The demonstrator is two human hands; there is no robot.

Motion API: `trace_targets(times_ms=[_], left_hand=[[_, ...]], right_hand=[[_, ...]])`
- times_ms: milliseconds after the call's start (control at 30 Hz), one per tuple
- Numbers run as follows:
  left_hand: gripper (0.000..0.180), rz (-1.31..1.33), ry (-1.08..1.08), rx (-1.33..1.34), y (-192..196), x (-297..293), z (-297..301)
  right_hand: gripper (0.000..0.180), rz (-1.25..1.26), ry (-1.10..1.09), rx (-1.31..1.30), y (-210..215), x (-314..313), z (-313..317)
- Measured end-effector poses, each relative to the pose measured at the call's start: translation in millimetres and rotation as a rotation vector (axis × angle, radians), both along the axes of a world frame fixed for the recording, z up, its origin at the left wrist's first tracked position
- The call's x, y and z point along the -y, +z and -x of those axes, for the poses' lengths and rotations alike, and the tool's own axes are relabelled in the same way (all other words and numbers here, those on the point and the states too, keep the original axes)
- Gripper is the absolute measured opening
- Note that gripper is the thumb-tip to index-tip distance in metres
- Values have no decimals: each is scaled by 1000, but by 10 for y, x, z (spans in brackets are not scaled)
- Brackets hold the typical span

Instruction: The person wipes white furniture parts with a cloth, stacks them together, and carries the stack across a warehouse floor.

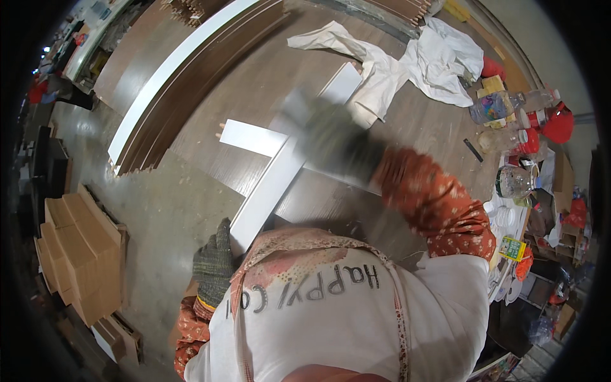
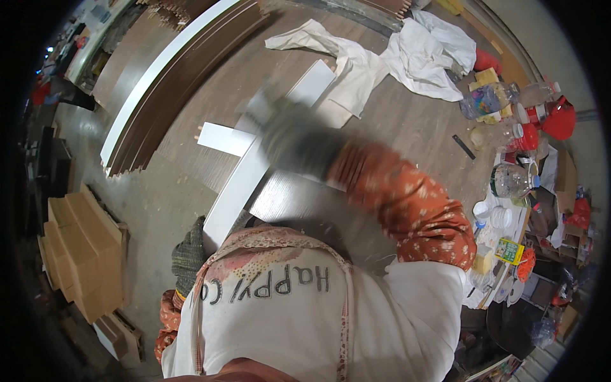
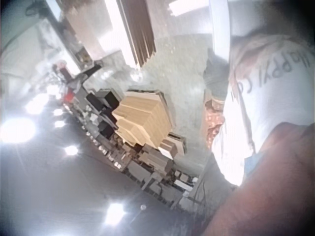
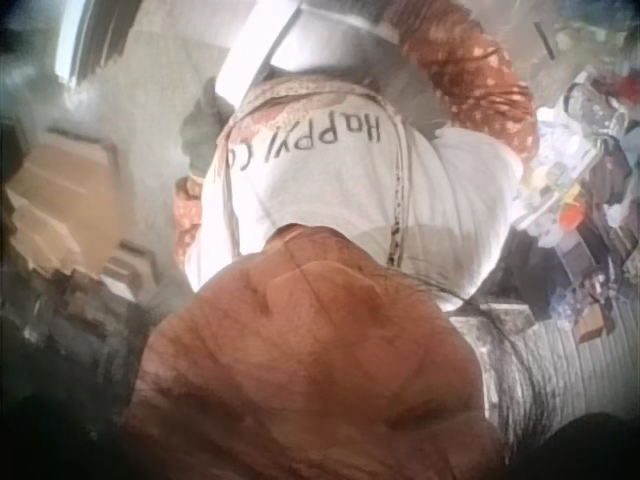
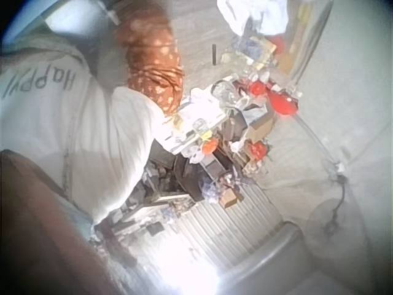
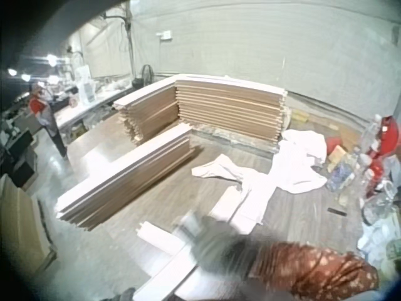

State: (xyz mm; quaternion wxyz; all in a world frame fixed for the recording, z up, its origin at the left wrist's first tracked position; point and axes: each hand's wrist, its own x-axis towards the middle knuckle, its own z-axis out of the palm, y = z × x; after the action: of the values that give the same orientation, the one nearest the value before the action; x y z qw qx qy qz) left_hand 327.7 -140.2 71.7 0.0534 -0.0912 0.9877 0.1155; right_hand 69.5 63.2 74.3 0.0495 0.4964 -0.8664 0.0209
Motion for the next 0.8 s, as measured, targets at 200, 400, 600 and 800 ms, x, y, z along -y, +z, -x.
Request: trace_targets(times_ms=[200,400,600,800], left_hand=[[76,265,42,-46,23,-112,-73],[77,295,-5,-99,18,-88,-30],[74,-35,36,-81,166,-123,-10],[73,-449,74,27,176,121,405]], right_hand=[[52,81,-41,-99,16,-314,651],[44,113,48,-221,-83,-37,170],[47,261,89,-212,-419,-276,802],[64,29,-463,-121,-447,-431,1332]])
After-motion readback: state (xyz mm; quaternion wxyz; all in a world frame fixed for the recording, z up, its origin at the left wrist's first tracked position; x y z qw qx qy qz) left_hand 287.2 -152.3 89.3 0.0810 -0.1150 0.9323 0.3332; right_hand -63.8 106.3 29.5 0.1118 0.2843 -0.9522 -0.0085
